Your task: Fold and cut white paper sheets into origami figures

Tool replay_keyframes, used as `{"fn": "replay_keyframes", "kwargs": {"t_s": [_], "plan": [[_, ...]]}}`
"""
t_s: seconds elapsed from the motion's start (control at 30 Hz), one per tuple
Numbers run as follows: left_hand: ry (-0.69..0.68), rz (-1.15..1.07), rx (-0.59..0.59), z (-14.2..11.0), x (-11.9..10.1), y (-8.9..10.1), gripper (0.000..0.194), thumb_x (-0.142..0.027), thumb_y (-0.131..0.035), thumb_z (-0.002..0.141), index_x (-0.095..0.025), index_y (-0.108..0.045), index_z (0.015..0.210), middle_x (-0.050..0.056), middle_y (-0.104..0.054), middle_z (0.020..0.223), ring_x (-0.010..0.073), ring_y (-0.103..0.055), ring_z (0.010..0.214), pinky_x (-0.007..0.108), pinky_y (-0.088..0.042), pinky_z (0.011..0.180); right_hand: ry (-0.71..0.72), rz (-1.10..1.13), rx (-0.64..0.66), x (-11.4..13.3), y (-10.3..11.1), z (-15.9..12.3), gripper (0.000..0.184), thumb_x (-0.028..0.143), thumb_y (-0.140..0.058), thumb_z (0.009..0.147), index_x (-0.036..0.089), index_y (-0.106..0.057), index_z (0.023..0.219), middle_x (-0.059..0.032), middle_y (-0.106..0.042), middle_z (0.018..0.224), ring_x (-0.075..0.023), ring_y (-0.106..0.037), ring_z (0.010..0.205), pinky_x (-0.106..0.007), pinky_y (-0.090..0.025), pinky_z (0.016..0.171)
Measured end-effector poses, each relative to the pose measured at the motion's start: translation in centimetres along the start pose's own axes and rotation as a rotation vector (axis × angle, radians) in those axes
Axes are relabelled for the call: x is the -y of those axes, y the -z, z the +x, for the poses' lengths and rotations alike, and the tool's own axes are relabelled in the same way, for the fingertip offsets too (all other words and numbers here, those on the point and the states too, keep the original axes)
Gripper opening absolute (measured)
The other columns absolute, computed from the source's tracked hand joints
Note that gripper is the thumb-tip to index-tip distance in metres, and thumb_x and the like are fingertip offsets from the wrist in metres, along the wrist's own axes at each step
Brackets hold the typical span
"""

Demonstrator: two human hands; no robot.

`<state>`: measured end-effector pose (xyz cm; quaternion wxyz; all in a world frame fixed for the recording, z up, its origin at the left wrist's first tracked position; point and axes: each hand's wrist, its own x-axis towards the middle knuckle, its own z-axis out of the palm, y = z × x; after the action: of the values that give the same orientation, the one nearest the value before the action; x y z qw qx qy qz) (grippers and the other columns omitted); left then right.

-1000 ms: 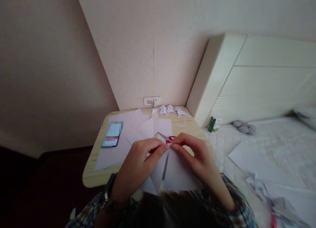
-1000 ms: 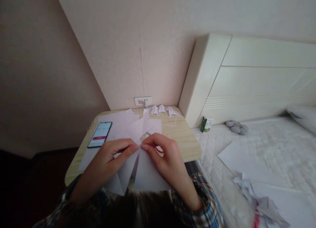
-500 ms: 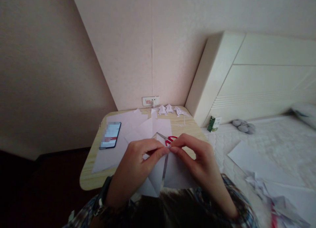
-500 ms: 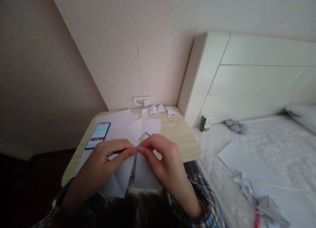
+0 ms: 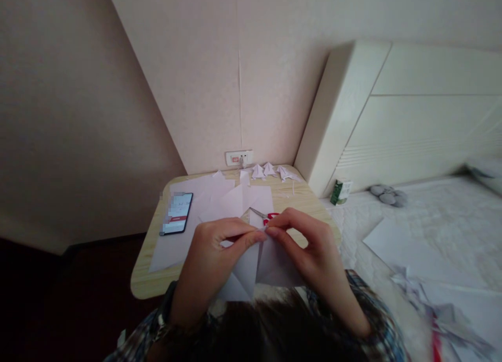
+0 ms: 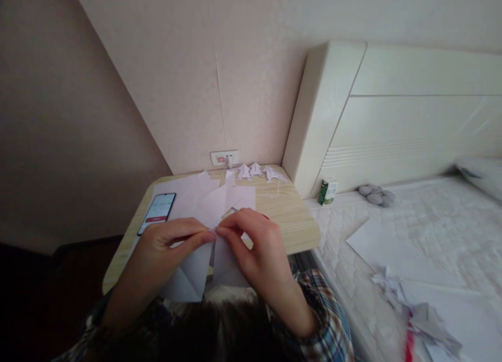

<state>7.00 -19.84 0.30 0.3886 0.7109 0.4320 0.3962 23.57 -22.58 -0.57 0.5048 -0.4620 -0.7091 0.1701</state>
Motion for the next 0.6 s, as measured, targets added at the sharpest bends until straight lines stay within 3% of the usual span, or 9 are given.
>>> {"fn": "replay_keyframes", "kwargs": {"t_s": [0.17, 0.6], "plan": [[0.026, -0.030, -0.003, -0.11, -0.09, 0.22, 0.021, -0.026, -0.063, 0.080, -0.021, -0.072, 0.062, -0.003, -0.073, 0.066, 0.0129, -0.062, 0.062, 0.021, -0.048, 0.063, -0.014, -0.019, -0.046, -0.01, 0.00, -0.16, 0.016, 0.013, -0.062, 0.087, 0.020, -0.064, 0.073, -0.0003, -0.069, 0.070, -0.0155, -0.063, 0.066, -0.026, -0.050, 0.062], [-0.041, -0.011, -0.096, -0.47, -0.97, 0.01, 0.018, -0.018, -0.069, 0.075, -0.021, -0.073, 0.057, -0.005, -0.073, 0.061, 0.0110, -0.063, 0.058, 0.017, -0.049, 0.061, -0.012, 0.029, -0.065, 0.50, 0.10, -0.43, 0.017, 0.012, -0.063, 0.088, 0.021, -0.064, 0.074, 0.0015, -0.067, 0.071, -0.0144, -0.062, 0.068, -0.025, -0.049, 0.065]]}}
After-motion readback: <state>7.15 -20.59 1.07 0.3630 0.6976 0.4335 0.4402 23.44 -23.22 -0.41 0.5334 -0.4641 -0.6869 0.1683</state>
